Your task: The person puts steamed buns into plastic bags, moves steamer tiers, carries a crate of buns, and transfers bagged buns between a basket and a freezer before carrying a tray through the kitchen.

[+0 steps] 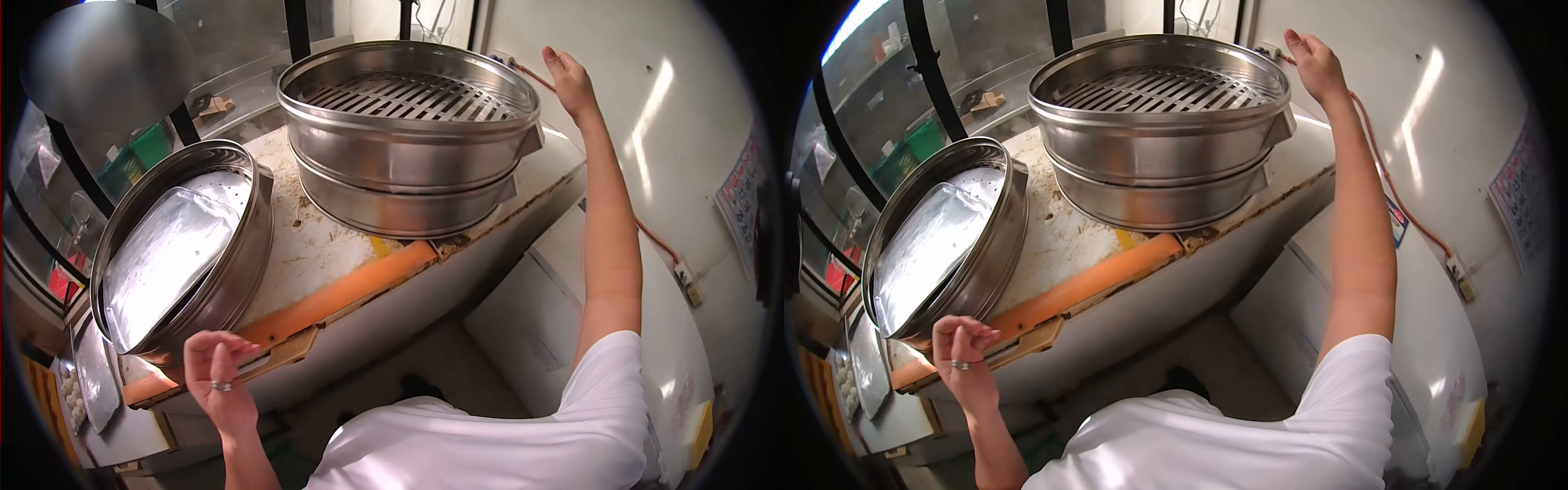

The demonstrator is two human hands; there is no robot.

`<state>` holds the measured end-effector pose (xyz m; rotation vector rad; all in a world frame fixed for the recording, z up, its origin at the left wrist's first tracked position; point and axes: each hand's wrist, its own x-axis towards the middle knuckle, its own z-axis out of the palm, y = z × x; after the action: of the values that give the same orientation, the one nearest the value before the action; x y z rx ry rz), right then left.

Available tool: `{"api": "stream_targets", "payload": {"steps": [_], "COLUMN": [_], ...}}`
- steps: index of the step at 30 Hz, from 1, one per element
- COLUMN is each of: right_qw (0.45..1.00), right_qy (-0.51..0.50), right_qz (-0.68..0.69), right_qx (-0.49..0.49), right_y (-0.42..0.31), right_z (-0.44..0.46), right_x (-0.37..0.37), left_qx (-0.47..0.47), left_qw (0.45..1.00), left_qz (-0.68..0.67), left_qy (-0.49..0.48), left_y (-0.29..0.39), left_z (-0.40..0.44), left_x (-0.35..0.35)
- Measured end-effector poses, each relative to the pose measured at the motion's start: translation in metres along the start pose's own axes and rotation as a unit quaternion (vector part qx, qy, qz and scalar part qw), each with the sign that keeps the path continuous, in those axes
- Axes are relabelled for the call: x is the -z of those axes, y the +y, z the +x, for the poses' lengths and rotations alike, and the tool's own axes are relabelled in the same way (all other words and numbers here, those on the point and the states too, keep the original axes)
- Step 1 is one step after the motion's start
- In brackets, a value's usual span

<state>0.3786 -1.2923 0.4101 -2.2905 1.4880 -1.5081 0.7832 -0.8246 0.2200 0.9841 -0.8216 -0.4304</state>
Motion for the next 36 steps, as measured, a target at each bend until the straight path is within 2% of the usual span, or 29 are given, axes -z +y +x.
{"api": "stream_targets", "payload": {"steps": [4,5,7,8,9,10,11,12,14,16,17,19,20,22,23,24,25,26,27,28,29,32,34,35,36], "right_qw": [0.995,0.990,0.951,0.941,0.953,0.946,0.964,0.962,0.966,0.961,0.947,0.867,0.833,0.779,0.784,0.793,0.784,0.745,0.694,0.634,0.584,0.464,0.456,0.443,0.430], "right_qy": [-0.001,-0.089,-0.290,-0.255,-0.253,-0.259,-0.230,-0.207,-0.102,0.060,0.078,0.076,0.059,-0.075,-0.119,-0.147,-0.280,-0.384,-0.473,-0.543,-0.599,-0.739,-0.789,-0.763,-0.776], "right_qz": [0.075,0.081,-0.010,0.197,0.158,0.182,0.120,0.159,0.239,0.270,0.307,0.473,0.533,0.585,0.571,0.568,0.547,0.545,0.543,0.548,0.544,0.486,0.408,0.461,0.449], "right_qx": [0.066,0.074,-0.106,-0.101,-0.060,-0.072,-0.066,-0.080,-0.014,0.002,0.055,0.137,0.135,0.213,0.215,0.164,0.089,0.016,-0.016,-0.059,-0.061,-0.046,0.047,0.095,0.107], "right_y": [0.069,0.115,0.115,0.119,0.134,0.145,0.140,0.144,0.148,0.097,0.078,0.041,0.032,-0.032,-0.059,-0.094,-0.122,-0.141,-0.162,-0.177,-0.194,-0.249,-0.296,-0.311,-0.332], "right_z": [0.082,0.113,0.080,0.072,0.079,0.084,0.081,0.081,0.085,0.047,0.023,-0.033,-0.066,-0.149,-0.186,-0.233,-0.270,-0.311,-0.347,-0.387,-0.425,-0.522,-0.570,-0.612,-0.639], "right_x": [-0.035,-0.063,-0.096,-0.096,-0.102,-0.109,-0.107,-0.109,-0.105,-0.072,-0.055,-0.040,-0.042,-0.047,-0.062,-0.076,-0.079,-0.095,-0.100,-0.106,-0.106,-0.083,-0.058,-0.057,-0.044], "left_qx": [0.057,0.079,0.117,0.130,0.153,0.179,0.197,0.215,0.229,0.240,0.237,0.241,0.242,0.199,0.207,0.200,0.195,0.190,0.209,0.175,0.164,0.134,0.106,0.093,0.080], "left_qw": [0.998,0.996,0.991,0.989,0.986,0.982,0.978,0.975,0.972,0.970,0.971,0.971,0.970,0.980,0.977,0.976,0.973,0.969,0.954,0.958,0.949,0.914,0.887,0.873,0.857], "left_qz": [0.002,-0.005,-0.051,-0.055,-0.052,-0.050,-0.053,-0.053,-0.054,-0.041,-0.039,-0.010,0.006,-0.007,0.041,0.067,0.091,0.115,0.155,0.134,0.147,0.149,0.139,0.144,0.147], "left_qy": [-0.034,-0.041,-0.040,-0.052,-0.049,-0.042,-0.033,-0.028,-0.022,-0.020,-0.019,0.003,0.010,0.028,0.035,0.061,0.085,0.108,0.150,0.183,0.224,0.352,0.428,0.457,0.487], "left_y": [-0.034,-0.046,-0.066,-0.076,-0.082,-0.088,-0.096,-0.104,-0.115,-0.117,-0.119,-0.112,-0.108,-0.099,-0.088,-0.076,-0.063,-0.049,-0.029,-0.020,-0.007,0.036,0.060,0.072,0.084], "left_z": [0.006,0.007,0.004,0.000,-0.005,-0.012,-0.020,-0.027,-0.038,-0.050,-0.057,-0.066,-0.072,-0.088,-0.098,-0.110,-0.124,-0.139,-0.156,-0.181,-0.207,-0.296,-0.364,-0.398,-0.431], "left_x": [-0.091,-0.110,-0.148,-0.160,-0.168,-0.176,-0.181,-0.183,-0.186,-0.187,-0.185,-0.180,-0.175,-0.160,-0.147,-0.135,-0.122,-0.109,-0.096,-0.076,-0.058,-0.002,0.035,0.052,0.067]}}
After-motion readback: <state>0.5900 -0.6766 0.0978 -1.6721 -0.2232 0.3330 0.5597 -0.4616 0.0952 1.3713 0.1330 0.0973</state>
